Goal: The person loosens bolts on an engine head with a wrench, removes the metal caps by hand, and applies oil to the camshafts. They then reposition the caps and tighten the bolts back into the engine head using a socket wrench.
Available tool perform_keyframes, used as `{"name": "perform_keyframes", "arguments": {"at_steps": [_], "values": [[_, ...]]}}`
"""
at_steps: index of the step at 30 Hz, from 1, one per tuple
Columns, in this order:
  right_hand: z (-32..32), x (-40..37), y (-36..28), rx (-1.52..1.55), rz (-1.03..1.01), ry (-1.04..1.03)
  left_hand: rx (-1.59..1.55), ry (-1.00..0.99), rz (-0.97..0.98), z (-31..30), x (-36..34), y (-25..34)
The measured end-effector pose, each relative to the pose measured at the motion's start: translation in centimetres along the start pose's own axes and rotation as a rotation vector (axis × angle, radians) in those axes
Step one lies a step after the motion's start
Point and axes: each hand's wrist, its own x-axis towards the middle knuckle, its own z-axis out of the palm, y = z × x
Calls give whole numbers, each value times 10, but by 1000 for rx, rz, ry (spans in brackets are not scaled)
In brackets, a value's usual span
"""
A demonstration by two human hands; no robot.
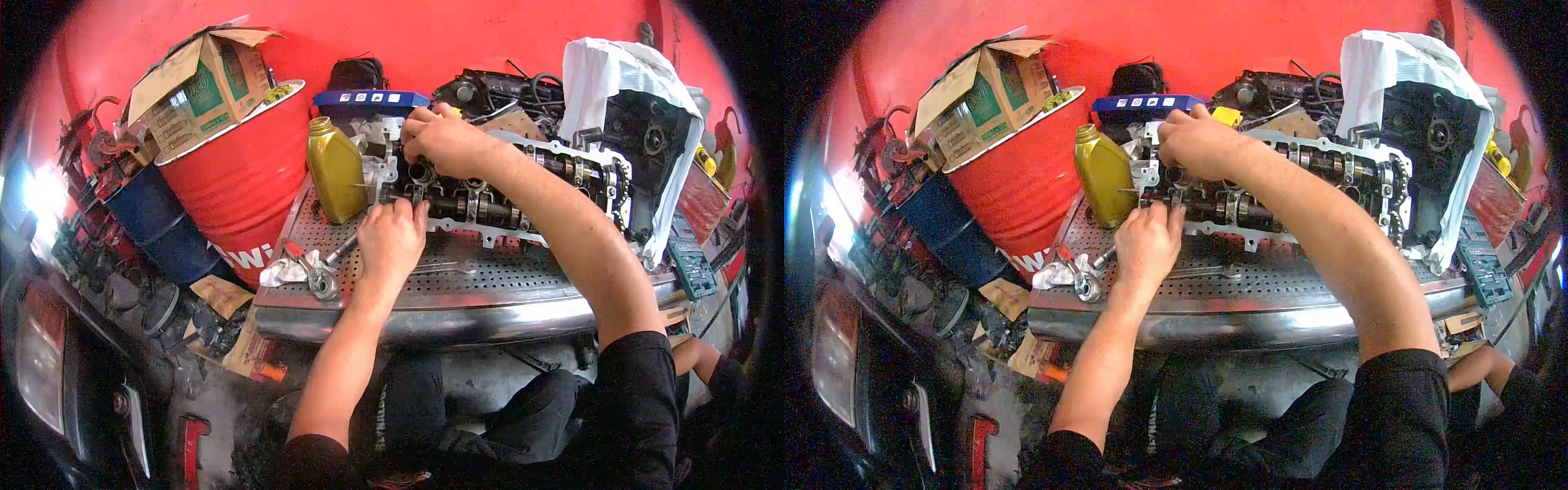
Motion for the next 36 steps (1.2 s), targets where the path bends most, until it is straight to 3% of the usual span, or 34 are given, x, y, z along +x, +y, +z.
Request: {"name": "perform_keyframes", "arguments": {"at_steps": [4,8,11,14,17,20,21,25,27,30,36], "values": [[5,-2,-1,47,14,152,-18,106,65,4,1,0],[-3,-2,0,-57,1,73,-18,-70,-44,4,0,-1],[-4,1,-4,-27,6,4,-16,166,46,1,-1,7],[-7,-3,-7,17,8,53,4,-6,-21,6,-1,1],[-4,-16,-28,25,60,303,-30,-173,-125,1,0,1],[4,-35,-48,-41,-70,191,-51,241,80,5,-2,2],[14,-35,-48,-103,-121,272,-61,236,80,9,-2,0],[10,-23,-43,-222,-118,180,-30,-15,-105,9,-5,4],[10,-19,-40,-310,-187,169,-47,-32,-134,5,-6,5],[11,-18,-40,-356,-238,152,-99,242,21,14,-5,2],[17,-23,-38,-179,-229,198,-114,80,-98,21,-7,-2]]}}
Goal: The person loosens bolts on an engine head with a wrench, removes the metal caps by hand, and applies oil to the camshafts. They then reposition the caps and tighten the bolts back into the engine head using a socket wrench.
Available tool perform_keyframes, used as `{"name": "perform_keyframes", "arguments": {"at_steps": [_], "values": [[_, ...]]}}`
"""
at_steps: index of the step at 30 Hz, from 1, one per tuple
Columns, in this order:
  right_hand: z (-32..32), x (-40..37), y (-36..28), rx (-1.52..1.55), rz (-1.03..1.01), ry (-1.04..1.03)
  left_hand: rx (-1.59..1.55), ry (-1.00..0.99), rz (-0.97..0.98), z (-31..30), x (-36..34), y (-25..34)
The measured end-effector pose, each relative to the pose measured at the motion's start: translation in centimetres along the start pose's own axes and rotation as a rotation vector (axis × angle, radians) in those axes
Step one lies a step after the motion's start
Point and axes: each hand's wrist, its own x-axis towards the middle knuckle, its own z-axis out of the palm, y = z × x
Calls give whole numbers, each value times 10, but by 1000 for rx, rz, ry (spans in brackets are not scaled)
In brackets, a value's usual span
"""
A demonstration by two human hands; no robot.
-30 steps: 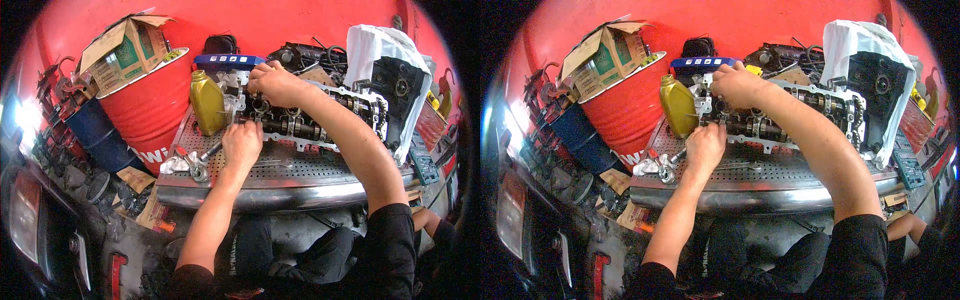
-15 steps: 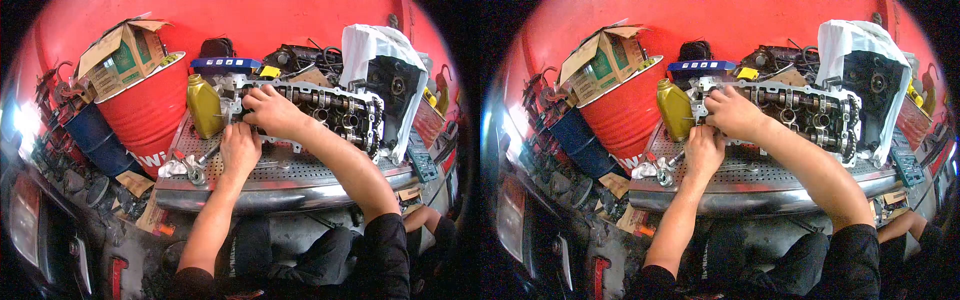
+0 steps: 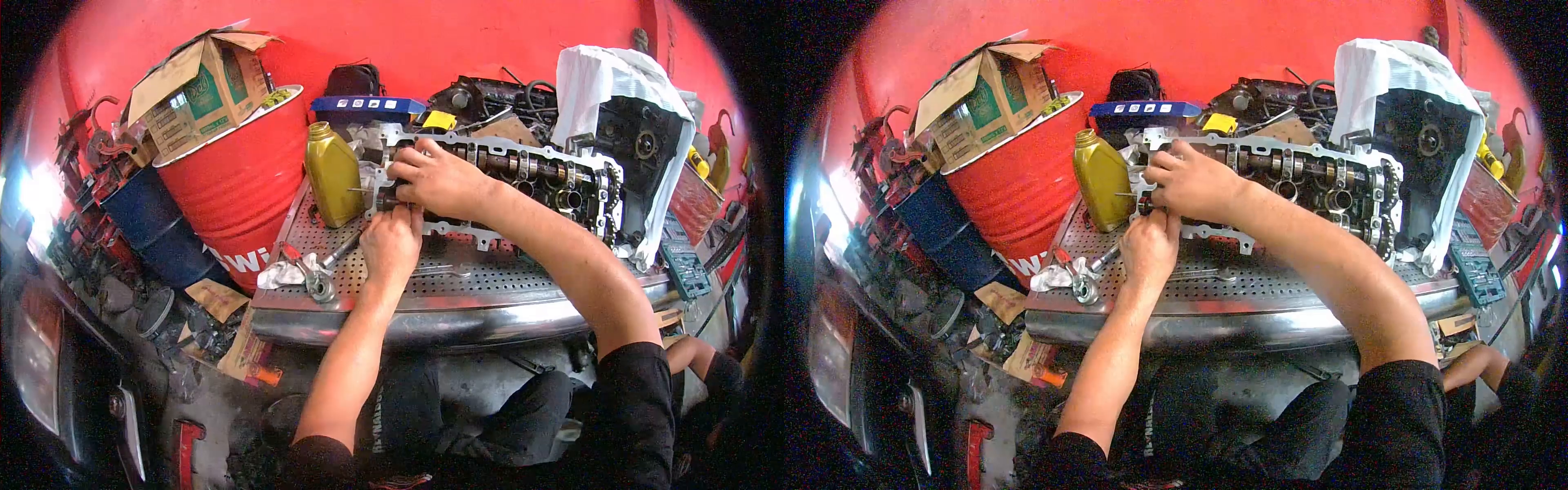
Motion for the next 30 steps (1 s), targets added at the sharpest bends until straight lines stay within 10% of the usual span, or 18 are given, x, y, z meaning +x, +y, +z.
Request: {"name": "perform_keyframes", "arguments": {"at_steps": [9,15,16,22,30], "values": [[-22,-22,-20,272,88,112,-284,242,10,-24,-16,13],[-55,-102,-71,453,518,308,-908,-145,-197,-43,-35,73],[-60,-123,-79,474,612,278,-904,-327,-164,-49,-34,77],[-94,-290,-155,559,1371,432,-420,-8,-54,-35,54,36],[-127,-497,-258,248,1492,588,-64,-507,-107,-11,130,5]]}}
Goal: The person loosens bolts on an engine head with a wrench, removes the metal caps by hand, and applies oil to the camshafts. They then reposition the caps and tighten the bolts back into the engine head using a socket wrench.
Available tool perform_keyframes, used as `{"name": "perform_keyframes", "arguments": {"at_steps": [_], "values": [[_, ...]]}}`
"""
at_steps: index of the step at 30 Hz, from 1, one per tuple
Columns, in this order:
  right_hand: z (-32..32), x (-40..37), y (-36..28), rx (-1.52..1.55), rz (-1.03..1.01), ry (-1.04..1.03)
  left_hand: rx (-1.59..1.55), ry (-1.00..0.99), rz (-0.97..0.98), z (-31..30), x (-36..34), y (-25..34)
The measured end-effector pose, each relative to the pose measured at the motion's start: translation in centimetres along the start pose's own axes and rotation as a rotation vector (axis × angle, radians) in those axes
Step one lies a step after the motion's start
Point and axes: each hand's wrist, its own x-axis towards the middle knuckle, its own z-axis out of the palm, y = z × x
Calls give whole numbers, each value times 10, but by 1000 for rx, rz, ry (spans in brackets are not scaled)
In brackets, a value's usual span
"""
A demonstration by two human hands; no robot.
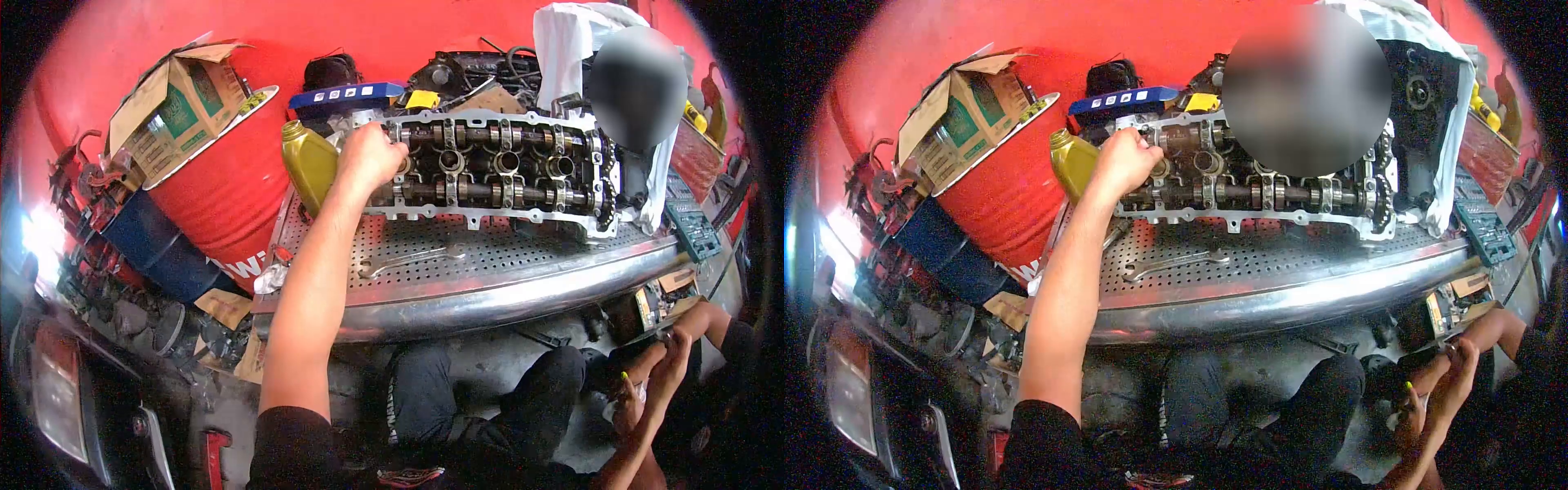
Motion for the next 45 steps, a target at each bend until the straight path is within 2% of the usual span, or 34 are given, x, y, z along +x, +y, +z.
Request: {"name": "perform_keyframes", "arguments": {"at_steps": [2,3,6,7,10,11,17,20,21,22,23,24,25,26,27,28,30,33,37,40,42,45], "values": [[-20,-19,19,165,342,55,81,6,-1,3,3,-3],[-22,-25,25,-108,157,51,141,20,9,3,3,-1],[-48,-42,50,-465,117,-19,232,44,19,1,-3,6],[-42,-39,39,-428,99,34,251,50,20,-3,-5,9],[-53,-53,71,-325,257,100,202,87,29,-16,-13,15],[-60,-56,74,-577,159,18,179,37,43,-14,-8,11],[-61,-72,70,-447,315,16,260,22,98,-4,3,0],[-58,-80,74,53,644,116,283,64,89,-13,-7,13],[-46,-73,46,73,703,184,279,56,125,-16,-9,13],[-28,-62,15,96,759,255,239,1,69,-16,-5,5],[-24,-53,-16,-31,814,229,258,-82,101,-15,2,5],[-19,-40,-50,-154,869,198,-25,55,157,-7,-6,5],[-40,-78,23,-578,395,7,5,17,163,2,24,-41],[-41,-79,24,-796,325,-72,-47,31,218,2,35,-62],[-44,-72,16,-573,476,-32,58,-35,230,4,64,-99],[-45,-75,6,-780,344,-55,62,-27,214,11,87,-128],[-49,-85,15,-844,311,-4,241,-48,221,8,75,-101],[-56,-93,21,-821,379,-3,158,30,314,14,74,-109],[-47,-90,21,-794,354,-5,173,16,246,7,38,-66],[-36,-81,18,-741,257,-27,-44,46,255,17,44,-84],[-28,-74,9,-640,317,-17,-36,52,272,11,30,-64],[-22,-73,16,-638,265,15,209,152,304,13,36,-60]]}}
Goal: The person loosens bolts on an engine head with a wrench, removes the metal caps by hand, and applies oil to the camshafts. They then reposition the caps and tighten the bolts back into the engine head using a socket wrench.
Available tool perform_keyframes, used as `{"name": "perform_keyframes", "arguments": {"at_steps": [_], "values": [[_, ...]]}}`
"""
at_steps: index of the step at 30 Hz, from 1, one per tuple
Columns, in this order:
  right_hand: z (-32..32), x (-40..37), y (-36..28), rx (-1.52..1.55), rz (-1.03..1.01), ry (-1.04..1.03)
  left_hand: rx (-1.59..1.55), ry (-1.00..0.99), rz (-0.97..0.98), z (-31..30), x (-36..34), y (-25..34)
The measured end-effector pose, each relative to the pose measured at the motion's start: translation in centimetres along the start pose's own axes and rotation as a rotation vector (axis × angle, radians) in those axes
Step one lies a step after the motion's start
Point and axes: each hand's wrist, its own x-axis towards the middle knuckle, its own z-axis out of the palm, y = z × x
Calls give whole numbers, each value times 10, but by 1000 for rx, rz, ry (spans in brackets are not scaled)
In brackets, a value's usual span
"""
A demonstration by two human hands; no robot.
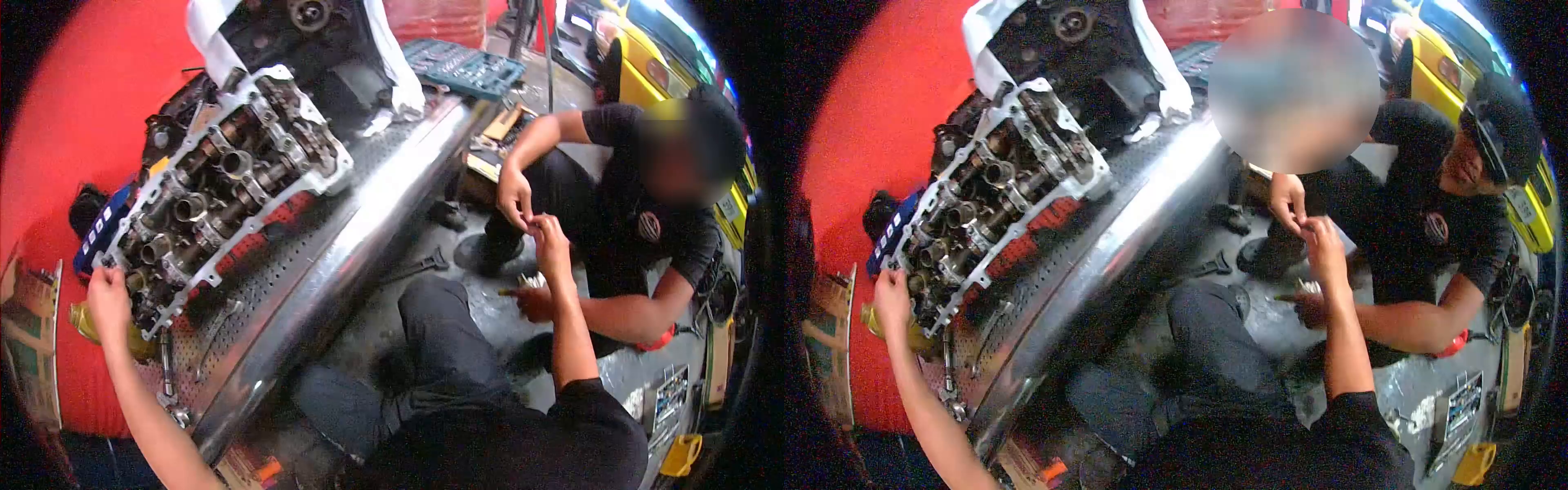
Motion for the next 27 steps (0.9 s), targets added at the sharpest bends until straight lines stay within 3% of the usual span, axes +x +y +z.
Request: {"name": "perform_keyframes", "arguments": {"at_steps": [3,6,9,10,11,13,19,23,27], "values": [[1,0,-8,8,40,-6,82,-16,-10,-3,-1,1],[5,-6,-32,-179,-27,280,15,-57,-91,-23,-13,34],[15,-3,-97,-13,-39,364,-164,-21,-83,-7,-12,23],[25,2,-128,116,-110,364,-59,-50,-108,-6,-9,25],[27,12,-170,235,-219,321,82,-90,-58,-23,-16,51],[39,30,-238,417,-419,291,199,-198,-211,-36,-18,74],[34,88,-394,830,-825,204,-21,-40,-229,-33,-32,79],[50,120,-471,896,-1015,122,55,-89,-258,-28,-25,75],[77,150,-515,801,-1052,-28,-3,-60,-248,-37,-34,79]]}}
